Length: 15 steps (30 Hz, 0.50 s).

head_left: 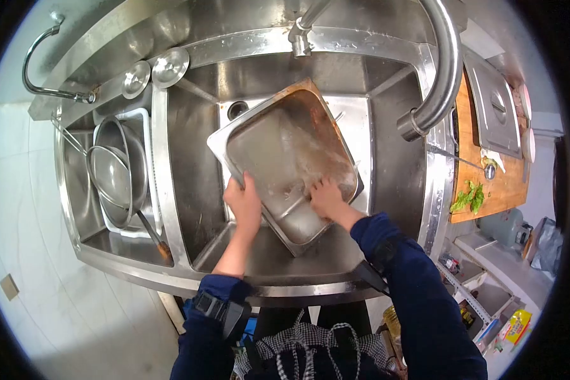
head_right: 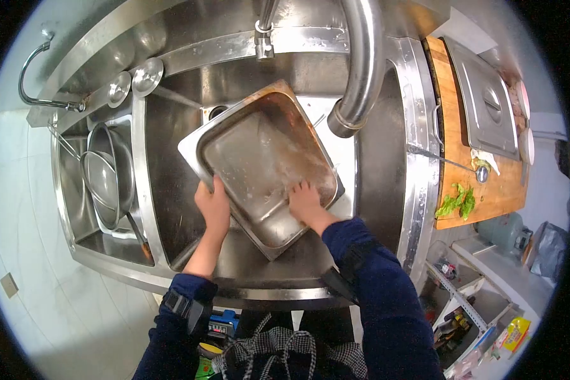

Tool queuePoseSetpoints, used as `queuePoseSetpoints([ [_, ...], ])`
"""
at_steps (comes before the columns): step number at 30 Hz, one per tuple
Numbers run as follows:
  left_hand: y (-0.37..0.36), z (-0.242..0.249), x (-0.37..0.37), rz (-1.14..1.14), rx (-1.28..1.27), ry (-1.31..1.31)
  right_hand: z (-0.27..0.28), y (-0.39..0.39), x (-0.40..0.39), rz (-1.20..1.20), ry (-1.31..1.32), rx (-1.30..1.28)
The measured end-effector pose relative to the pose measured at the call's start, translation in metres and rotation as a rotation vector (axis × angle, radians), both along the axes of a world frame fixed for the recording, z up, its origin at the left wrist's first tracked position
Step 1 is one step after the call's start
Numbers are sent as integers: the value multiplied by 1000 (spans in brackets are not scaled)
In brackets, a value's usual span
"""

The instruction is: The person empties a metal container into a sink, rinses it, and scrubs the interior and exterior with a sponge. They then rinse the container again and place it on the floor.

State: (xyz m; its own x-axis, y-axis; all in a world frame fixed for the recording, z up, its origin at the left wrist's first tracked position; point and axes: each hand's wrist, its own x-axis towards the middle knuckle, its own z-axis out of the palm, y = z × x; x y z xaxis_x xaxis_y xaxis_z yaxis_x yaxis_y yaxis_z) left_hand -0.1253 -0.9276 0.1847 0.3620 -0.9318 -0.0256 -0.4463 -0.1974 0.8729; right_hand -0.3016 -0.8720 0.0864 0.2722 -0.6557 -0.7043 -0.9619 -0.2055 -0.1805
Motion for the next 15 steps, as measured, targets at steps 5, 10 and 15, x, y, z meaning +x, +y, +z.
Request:
queuePoseSetpoints([
  [5, -9, -3, -24, -42, 118, -1, 17, 70, 27, -52, -669, -145],
  [10, -13, -2, -29, -119, 107, 26, 93, 40, 40, -788, -778, 608],
  [15, -20, 2, -36, -208, 95, -59, 107, 81, 37, -676, -832, 352],
])
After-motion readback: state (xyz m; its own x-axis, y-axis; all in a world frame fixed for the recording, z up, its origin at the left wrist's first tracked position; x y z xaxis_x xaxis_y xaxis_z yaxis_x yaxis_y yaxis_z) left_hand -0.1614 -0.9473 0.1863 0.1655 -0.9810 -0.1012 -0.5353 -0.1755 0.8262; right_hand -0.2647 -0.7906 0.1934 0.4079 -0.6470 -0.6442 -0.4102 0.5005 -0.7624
